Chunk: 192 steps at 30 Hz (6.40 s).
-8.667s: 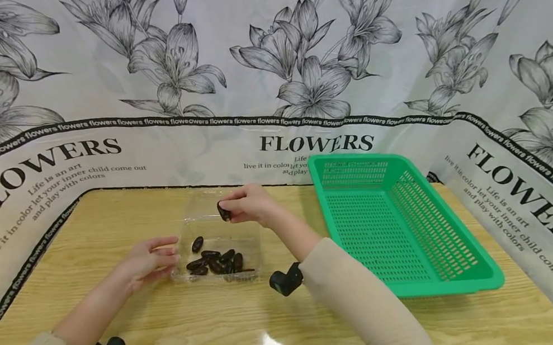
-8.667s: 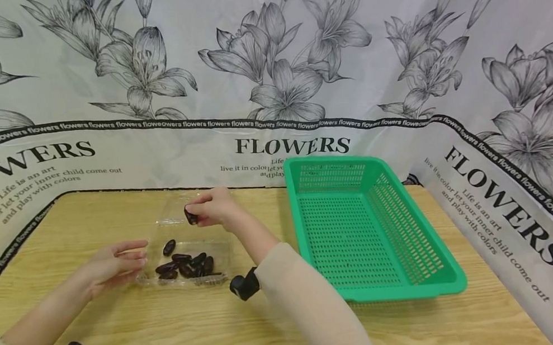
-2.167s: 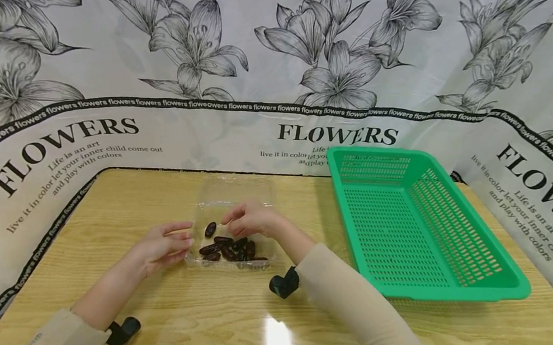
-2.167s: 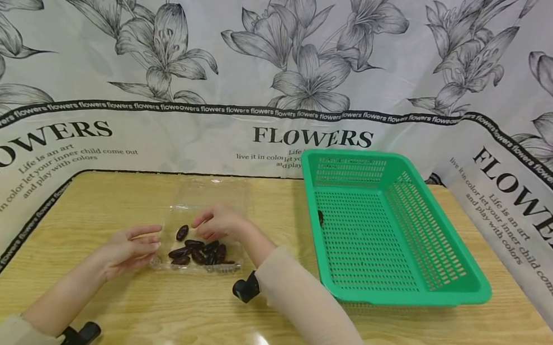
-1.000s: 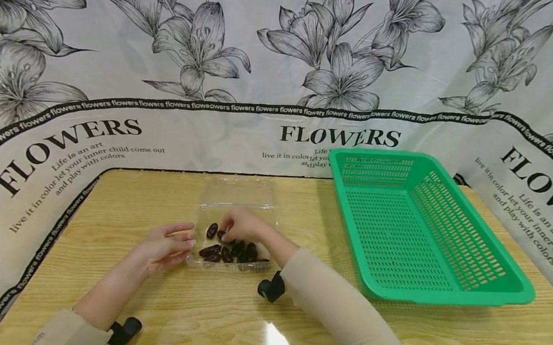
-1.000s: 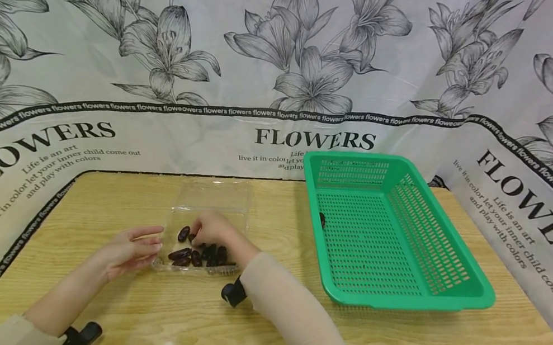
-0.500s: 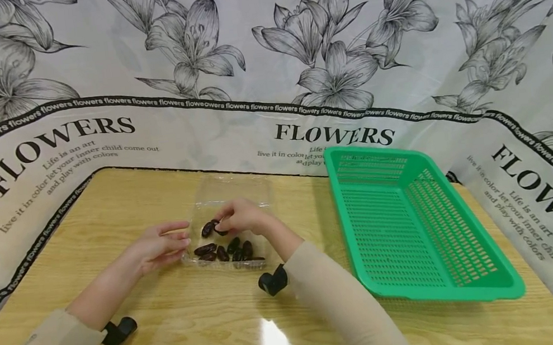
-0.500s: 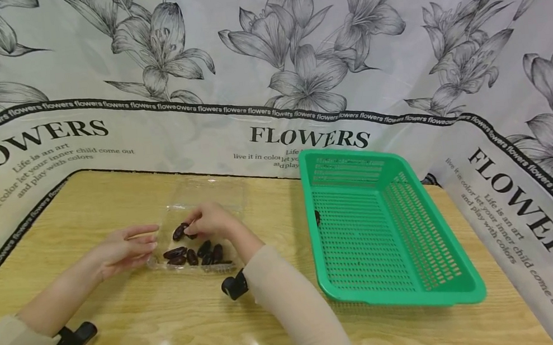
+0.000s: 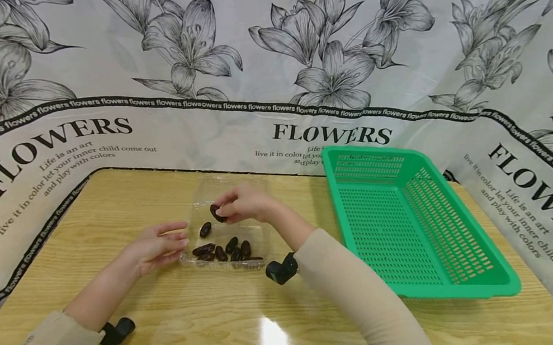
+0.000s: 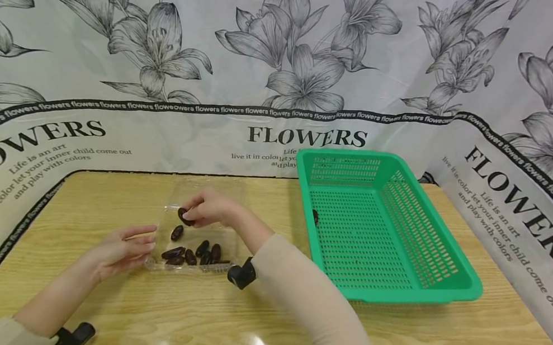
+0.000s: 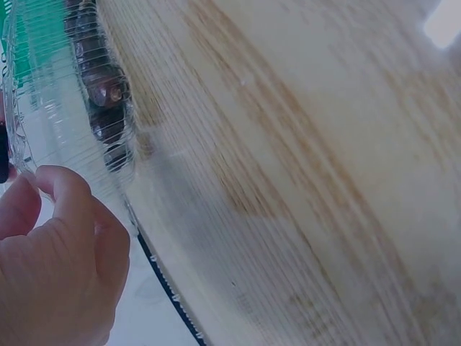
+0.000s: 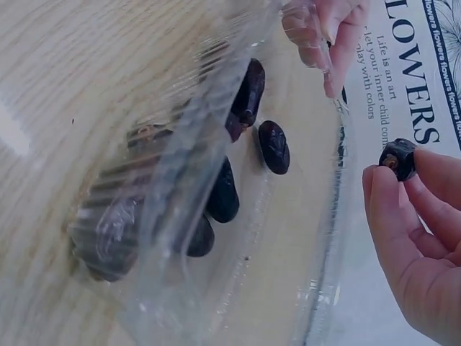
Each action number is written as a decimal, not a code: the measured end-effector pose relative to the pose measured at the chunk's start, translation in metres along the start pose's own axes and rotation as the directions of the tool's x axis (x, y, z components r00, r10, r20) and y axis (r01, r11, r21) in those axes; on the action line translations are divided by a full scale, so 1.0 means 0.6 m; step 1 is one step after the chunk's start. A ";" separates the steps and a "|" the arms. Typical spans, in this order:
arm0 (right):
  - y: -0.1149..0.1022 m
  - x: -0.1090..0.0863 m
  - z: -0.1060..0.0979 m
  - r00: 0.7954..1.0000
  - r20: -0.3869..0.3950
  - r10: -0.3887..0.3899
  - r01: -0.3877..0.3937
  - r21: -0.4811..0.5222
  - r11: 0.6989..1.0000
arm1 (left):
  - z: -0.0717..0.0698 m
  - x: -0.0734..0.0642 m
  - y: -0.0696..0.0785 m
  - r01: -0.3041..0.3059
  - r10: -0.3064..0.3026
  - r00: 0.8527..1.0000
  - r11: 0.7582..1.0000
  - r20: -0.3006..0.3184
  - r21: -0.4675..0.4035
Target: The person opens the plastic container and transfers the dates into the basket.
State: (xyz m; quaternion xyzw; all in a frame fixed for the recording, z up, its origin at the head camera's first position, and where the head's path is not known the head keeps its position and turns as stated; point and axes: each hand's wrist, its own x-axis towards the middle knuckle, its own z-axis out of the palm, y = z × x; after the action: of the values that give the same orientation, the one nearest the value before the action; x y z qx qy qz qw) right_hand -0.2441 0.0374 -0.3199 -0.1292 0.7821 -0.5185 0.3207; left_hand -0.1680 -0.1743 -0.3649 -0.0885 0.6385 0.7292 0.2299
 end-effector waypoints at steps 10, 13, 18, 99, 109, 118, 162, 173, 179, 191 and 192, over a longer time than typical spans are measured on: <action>-0.024 -0.025 -0.021 1.000 0.010 -0.029 0.029 0.004 1.000 | -0.002 0.001 0.000 0.007 -0.007 1.000 1.000 -0.003 -0.025; -0.030 -0.035 -0.028 0.999 0.022 -0.043 0.043 0.023 0.999 | -0.003 0.000 0.000 0.002 -0.002 1.000 1.000 0.003 -0.028; -0.036 -0.055 -0.039 0.996 0.040 -0.076 0.074 0.044 0.996 | -0.003 -0.001 -0.001 -0.003 0.003 1.000 1.000 0.005 -0.012; 0.207 -0.195 -0.316 0.877 -0.372 0.306 -0.342 -0.034 0.939 | -0.001 0.003 0.008 0.021 -0.021 1.000 1.000 -0.011 -0.013; 0.208 -0.188 -0.319 0.890 -0.359 0.282 -0.330 -0.080 0.941 | -0.006 0.003 0.003 0.033 -0.033 0.999 0.999 -0.011 -0.026; 0.206 -0.189 -0.321 0.877 -0.369 0.307 -0.351 -0.054 0.935 | -0.003 0.002 0.003 0.023 -0.023 1.000 1.000 -0.001 -0.002; 0.023 -0.221 -0.247 0.972 -0.234 0.037 0.024 0.254 0.967 | -0.008 0.002 -0.001 0.008 -0.007 1.000 0.999 0.029 -0.046; 0.003 -0.182 -0.193 0.987 -0.163 0.014 0.014 0.172 0.985 | -0.003 0.003 -0.002 0.001 0.001 1.000 0.998 0.028 -0.066; 0.001 -0.151 -0.155 0.993 -0.114 0.024 -0.006 0.154 0.988 | -0.004 0.003 -0.003 -0.002 0.003 1.000 0.999 0.030 -0.054; 0.026 -0.090 -0.089 0.997 -0.021 0.073 -0.069 0.147 0.987 | -0.004 0.003 -0.004 -0.008 0.009 1.000 0.999 0.028 -0.046; 0.029 -0.085 -0.084 0.996 -0.020 0.081 -0.078 0.139 0.987 | -0.003 0.003 -0.005 -0.006 0.007 1.000 0.999 0.028 -0.046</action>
State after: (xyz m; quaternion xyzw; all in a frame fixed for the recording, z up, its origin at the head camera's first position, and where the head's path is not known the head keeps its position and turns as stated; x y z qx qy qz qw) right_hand -0.2350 0.1092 -0.3037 -0.0687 0.7528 -0.5600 0.3392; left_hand -0.1689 -0.1756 -0.3685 -0.0813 0.6186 0.7455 0.2343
